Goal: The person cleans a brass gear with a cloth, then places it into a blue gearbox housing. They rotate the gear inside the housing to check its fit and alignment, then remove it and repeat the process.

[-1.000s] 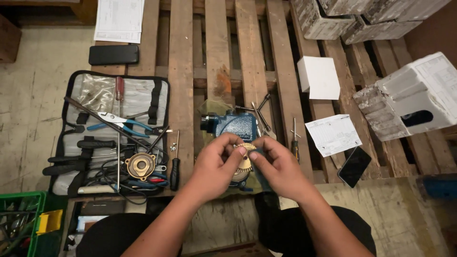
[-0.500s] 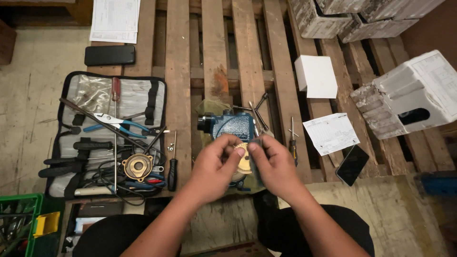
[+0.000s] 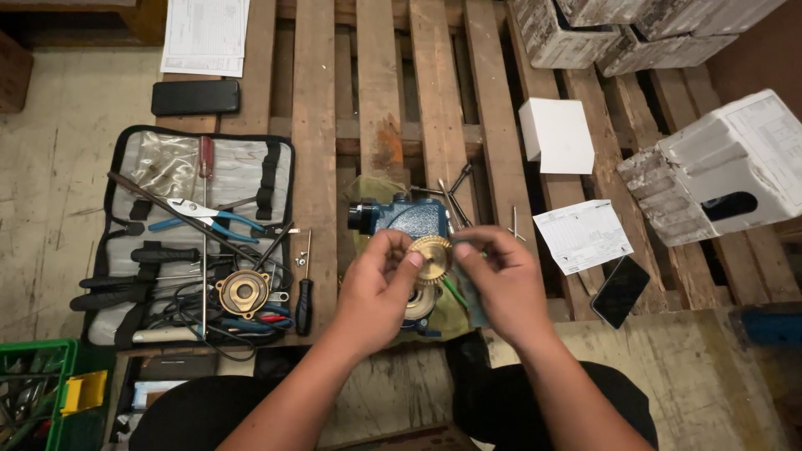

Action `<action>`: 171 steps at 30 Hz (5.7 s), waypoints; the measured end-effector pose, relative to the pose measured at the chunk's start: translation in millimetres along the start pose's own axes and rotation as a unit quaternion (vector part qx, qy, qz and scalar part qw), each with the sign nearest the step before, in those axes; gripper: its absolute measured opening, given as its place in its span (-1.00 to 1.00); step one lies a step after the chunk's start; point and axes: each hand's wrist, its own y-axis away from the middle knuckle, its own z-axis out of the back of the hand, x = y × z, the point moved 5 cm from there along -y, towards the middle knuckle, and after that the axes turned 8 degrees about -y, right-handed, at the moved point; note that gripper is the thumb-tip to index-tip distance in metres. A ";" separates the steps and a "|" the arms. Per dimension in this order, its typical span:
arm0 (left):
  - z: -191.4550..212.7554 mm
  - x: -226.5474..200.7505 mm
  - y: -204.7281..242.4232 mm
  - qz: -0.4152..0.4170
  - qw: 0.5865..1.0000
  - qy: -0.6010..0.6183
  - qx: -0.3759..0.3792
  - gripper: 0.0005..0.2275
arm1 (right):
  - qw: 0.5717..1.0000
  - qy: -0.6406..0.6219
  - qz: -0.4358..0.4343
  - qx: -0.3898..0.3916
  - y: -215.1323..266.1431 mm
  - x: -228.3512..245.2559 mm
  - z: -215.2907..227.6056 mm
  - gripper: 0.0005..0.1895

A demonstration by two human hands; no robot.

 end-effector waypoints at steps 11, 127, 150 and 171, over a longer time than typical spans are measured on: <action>-8.8 23.5 -4.3 0.062 0.991 0.119 0.030 -0.80 | 0.994 0.095 -0.002 0.061 10.0 -23.6 -12.3 -0.78; 0.0 -39.5 30.3 -0.025 0.800 0.591 0.095 -0.15 | 0.838 0.366 0.372 0.161 107.0 62.9 -91.3 -0.26; -6.3 -34.4 34.0 -0.047 0.795 0.593 0.122 -0.17 | 0.853 0.331 0.365 0.173 103.2 62.3 -92.8 -0.26; -3.9 -33.4 30.3 -0.070 0.818 0.566 0.072 -0.15 | 0.848 0.359 0.335 0.200 111.2 58.3 -85.5 -0.20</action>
